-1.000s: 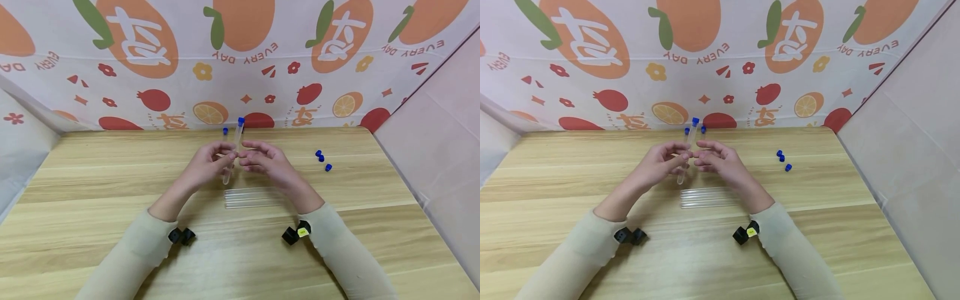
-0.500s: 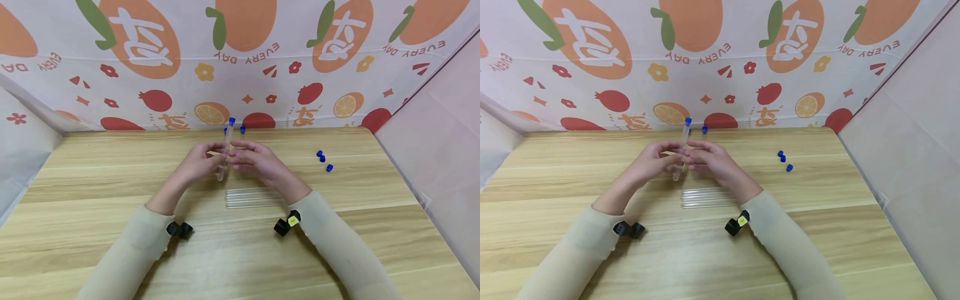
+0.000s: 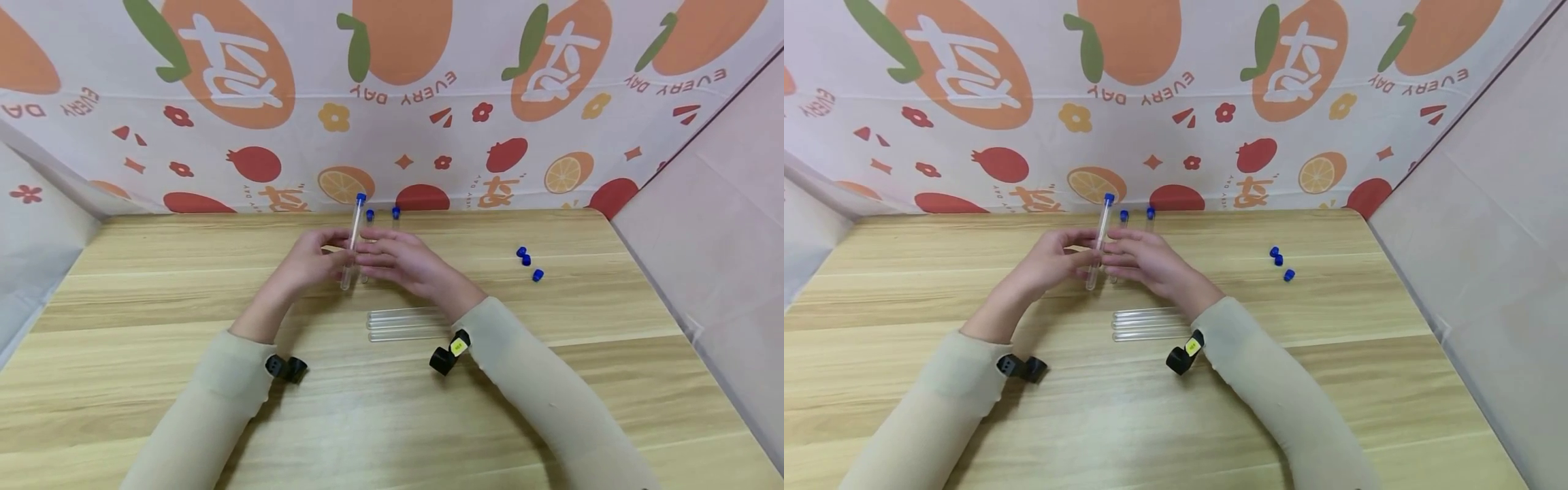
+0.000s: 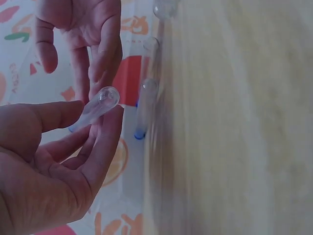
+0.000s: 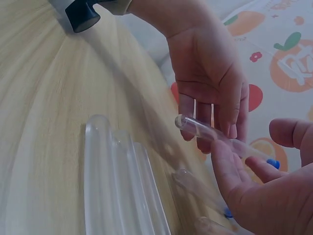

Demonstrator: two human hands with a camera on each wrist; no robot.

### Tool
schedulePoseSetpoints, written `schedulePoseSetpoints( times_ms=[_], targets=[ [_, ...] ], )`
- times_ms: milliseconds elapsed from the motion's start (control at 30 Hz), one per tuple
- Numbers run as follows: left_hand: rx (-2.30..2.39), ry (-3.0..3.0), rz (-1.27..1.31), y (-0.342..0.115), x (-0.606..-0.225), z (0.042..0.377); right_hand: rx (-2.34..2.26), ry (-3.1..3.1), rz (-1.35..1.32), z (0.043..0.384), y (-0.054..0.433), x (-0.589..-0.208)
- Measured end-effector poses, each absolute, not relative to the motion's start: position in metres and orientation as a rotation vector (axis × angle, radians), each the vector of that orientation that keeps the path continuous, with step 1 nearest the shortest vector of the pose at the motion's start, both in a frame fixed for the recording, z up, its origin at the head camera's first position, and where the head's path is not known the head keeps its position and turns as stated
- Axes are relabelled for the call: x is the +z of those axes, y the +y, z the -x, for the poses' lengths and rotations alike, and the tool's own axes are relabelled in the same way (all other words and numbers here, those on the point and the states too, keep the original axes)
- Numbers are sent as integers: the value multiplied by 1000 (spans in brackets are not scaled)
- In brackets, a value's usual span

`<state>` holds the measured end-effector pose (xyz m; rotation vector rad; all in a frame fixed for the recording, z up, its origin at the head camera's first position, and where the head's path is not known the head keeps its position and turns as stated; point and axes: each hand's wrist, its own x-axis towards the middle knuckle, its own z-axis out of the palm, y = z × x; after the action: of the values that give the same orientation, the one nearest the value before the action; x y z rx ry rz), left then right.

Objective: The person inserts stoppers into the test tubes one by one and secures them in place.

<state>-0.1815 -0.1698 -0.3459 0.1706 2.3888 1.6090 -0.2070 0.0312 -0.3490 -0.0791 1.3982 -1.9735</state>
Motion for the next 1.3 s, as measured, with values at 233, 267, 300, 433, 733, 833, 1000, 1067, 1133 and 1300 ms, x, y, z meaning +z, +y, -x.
schedulePoseSetpoints(
  times_ms=[233, 267, 300, 433, 733, 833, 1000, 1067, 1133, 1300],
  targets=[
    [1543, 2388, -196, -180, -348, 185, -1967, 1370, 11, 213, 20, -351],
    [1540, 2380, -196, -182, -348, 186, -1968, 1366, 3, 214, 18, -351],
    [1540, 2372, -196, -183, -348, 186, -1966, 1362, -5, 215, 16, -351],
    [1547, 2339, -214, -186, -349, 188, -1968, 1368, -38, 217, 11, -352],
    [1585, 2295, -188, -191, -351, 191, -1961, 1354, -52, 222, 7, -353],
    [1600, 2269, -185, -191, -351, 192, -1963, 1341, -54, 223, 6, -354],
    [1615, 2223, -154, -191, -350, 192, -1976, 1324, -75, 224, 3, -357],
    [1613, 2215, -148, -191, -349, 192, -1983, 1321, -86, 224, 1, -357],
    [1618, 2201, -145, -191, -349, 192, -1994, 1318, -97, 225, 0, -358],
    [1625, 2201, -138, -190, -349, 192, -2014, 1338, -115, 225, -2, -356]
  ],
)
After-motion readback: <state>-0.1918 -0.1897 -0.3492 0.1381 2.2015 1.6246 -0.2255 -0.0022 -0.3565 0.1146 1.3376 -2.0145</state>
